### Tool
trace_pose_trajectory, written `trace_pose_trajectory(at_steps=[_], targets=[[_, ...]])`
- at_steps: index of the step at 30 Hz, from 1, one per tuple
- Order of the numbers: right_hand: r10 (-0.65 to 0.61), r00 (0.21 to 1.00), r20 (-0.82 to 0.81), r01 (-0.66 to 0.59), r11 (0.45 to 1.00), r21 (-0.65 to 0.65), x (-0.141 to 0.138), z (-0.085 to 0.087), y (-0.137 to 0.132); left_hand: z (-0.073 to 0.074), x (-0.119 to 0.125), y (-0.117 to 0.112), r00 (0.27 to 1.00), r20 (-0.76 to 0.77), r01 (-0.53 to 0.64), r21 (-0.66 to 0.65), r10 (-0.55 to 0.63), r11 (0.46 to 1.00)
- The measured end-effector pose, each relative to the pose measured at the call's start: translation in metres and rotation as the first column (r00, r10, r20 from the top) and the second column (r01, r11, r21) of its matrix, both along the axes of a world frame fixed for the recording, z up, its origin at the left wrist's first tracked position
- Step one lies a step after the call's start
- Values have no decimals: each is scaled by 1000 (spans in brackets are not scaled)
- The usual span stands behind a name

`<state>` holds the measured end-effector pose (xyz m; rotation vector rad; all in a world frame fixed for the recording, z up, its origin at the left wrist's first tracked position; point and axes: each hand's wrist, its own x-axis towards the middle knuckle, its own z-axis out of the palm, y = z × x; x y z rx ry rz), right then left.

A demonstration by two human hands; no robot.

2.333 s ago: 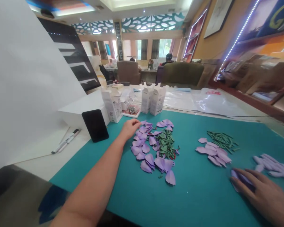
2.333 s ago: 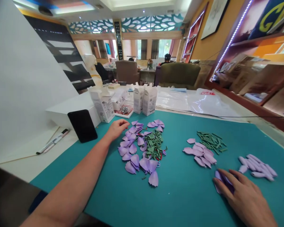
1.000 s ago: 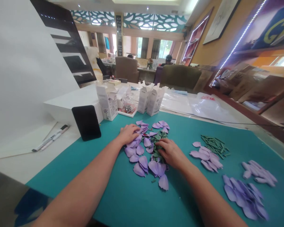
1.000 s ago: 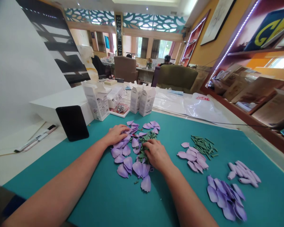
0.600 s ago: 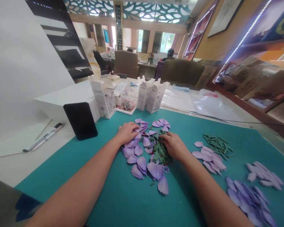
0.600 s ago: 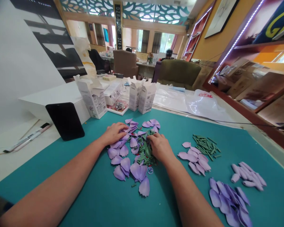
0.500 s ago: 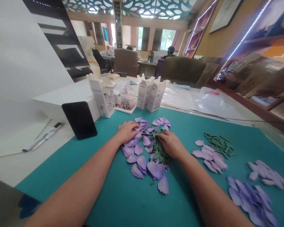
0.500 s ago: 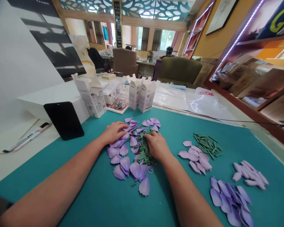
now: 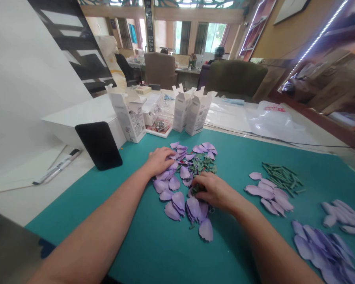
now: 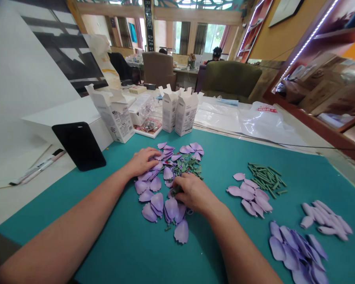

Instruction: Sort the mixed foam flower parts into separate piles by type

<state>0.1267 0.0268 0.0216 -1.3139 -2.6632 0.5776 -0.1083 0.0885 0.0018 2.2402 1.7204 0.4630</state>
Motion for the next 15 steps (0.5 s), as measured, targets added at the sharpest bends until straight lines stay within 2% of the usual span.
trace_pose_trajectory(at_steps=[3, 7, 10, 15], targets=[[-46, 999, -15, 47, 997, 64, 1, -9, 6, -3, -4, 3, 1000, 20, -8, -8, 8, 1000], [-111, 990, -85, 122, 983, 140, 6, -12, 10, -7, -13, 9, 992, 127, -14, 9, 13, 1000], [-158, 975, -154, 183, 969, 164, 8, -14, 11, -7, -20, 11, 975, 208, -73, -14, 74, 997], [-222, 943, -248, 265, 952, 156, 9, -20, 13, -2, -28, 12, 954, 239, -176, -37, 180, 984]])
